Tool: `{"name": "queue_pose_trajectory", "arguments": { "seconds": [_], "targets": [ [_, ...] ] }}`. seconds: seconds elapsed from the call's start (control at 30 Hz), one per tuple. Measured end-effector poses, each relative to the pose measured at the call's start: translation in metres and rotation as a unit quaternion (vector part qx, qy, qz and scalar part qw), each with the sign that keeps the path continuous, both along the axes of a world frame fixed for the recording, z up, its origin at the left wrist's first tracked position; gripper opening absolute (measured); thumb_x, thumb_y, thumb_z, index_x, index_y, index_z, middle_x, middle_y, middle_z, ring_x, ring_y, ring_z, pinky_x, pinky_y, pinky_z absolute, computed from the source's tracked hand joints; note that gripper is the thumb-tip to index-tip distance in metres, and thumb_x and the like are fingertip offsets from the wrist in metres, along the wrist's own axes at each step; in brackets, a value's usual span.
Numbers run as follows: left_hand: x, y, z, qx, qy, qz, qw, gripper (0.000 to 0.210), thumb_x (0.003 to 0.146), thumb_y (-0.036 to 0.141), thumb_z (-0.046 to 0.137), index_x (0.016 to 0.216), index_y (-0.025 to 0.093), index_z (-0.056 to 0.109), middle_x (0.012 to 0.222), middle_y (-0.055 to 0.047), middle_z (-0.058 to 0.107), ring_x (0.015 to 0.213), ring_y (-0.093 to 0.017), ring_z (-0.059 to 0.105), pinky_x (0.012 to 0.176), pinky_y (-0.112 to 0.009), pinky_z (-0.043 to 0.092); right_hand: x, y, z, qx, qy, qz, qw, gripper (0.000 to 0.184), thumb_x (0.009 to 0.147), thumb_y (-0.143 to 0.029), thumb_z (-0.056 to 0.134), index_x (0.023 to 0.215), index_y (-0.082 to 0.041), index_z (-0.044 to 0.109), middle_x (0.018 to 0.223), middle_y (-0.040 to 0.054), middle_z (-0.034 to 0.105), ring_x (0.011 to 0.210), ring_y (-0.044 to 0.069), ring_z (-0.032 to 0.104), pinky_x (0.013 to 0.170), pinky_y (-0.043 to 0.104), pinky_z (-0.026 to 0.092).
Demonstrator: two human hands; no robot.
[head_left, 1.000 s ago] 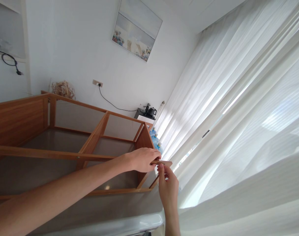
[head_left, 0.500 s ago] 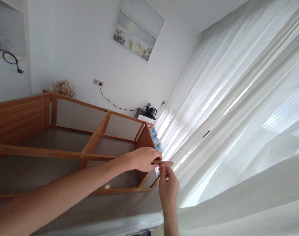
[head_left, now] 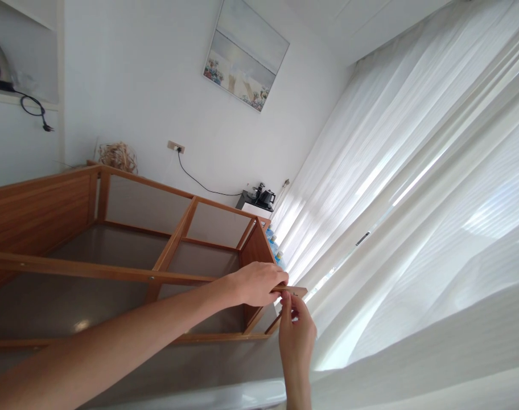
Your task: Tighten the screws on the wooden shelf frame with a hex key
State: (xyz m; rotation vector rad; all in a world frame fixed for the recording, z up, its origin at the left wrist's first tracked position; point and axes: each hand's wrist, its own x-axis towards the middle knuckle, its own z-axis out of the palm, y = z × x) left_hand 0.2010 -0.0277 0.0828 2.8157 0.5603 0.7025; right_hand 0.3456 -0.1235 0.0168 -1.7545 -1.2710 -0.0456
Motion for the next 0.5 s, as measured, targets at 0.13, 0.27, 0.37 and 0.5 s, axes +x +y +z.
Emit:
{"name": "queue_pose_trajectory", "arguments": {
  "seconds": [0.13, 0.27, 0.37, 0.5],
  "targets": [
    [-0.0020, -0.0010, 0.0010, -0.001, 0.016, -0.003, 1.000, 0.012, 0.091, 0.029, 0.054, 0.099, 0.022, 0.059, 0.105, -0.004, 0.071, 0.098, -0.023, 0.068, 0.081, -0.032, 0.052, 0.0002, -0.0012, 0.0012, -0.009, 0.026, 0.008, 1.000, 0.057, 0.092, -0.070, 0.041, 0.088, -0.023, 0.071, 0.079, 0.0050, 0.073, 0.065, 0.019, 0.061, 0.061, 0.027, 0.043],
    [-0.0013, -0.0019, 0.0039, -0.001, 0.022, -0.001, 1.000, 0.013, 0.092, 0.028, 0.051, 0.100, 0.021, 0.059, 0.109, -0.005, 0.068, 0.102, -0.023, 0.067, 0.085, -0.034, 0.053, 0.0011, -0.0012, 0.0017, -0.018, 0.046, 0.001, 0.999, 0.060, 0.089, -0.074, 0.041, 0.089, -0.022, 0.072, 0.082, 0.0065, 0.074, 0.068, 0.020, 0.064, 0.061, 0.028, 0.044],
    [0.0000, -0.0025, 0.0056, -0.002, 0.033, 0.007, 0.999, 0.015, 0.093, 0.027, 0.050, 0.102, 0.019, 0.058, 0.112, -0.007, 0.066, 0.103, -0.024, 0.065, 0.086, -0.036, 0.054, 0.0012, -0.0005, 0.0023, -0.031, 0.053, -0.004, 0.998, 0.062, 0.088, -0.075, 0.041, 0.092, -0.022, 0.072, 0.083, 0.0068, 0.074, 0.070, 0.022, 0.066, 0.061, 0.028, 0.045],
    [-0.0011, -0.0031, 0.0061, 0.002, 0.038, 0.008, 0.999, 0.017, 0.094, 0.029, 0.049, 0.106, 0.020, 0.058, 0.115, -0.006, 0.065, 0.104, -0.024, 0.065, 0.084, -0.037, 0.055, 0.0005, -0.0007, 0.0037, -0.050, 0.061, -0.004, 0.997, 0.064, 0.086, -0.077, 0.041, 0.095, -0.022, 0.072, 0.084, 0.0075, 0.075, 0.074, 0.023, 0.067, 0.064, 0.029, 0.046]
  ]
}}
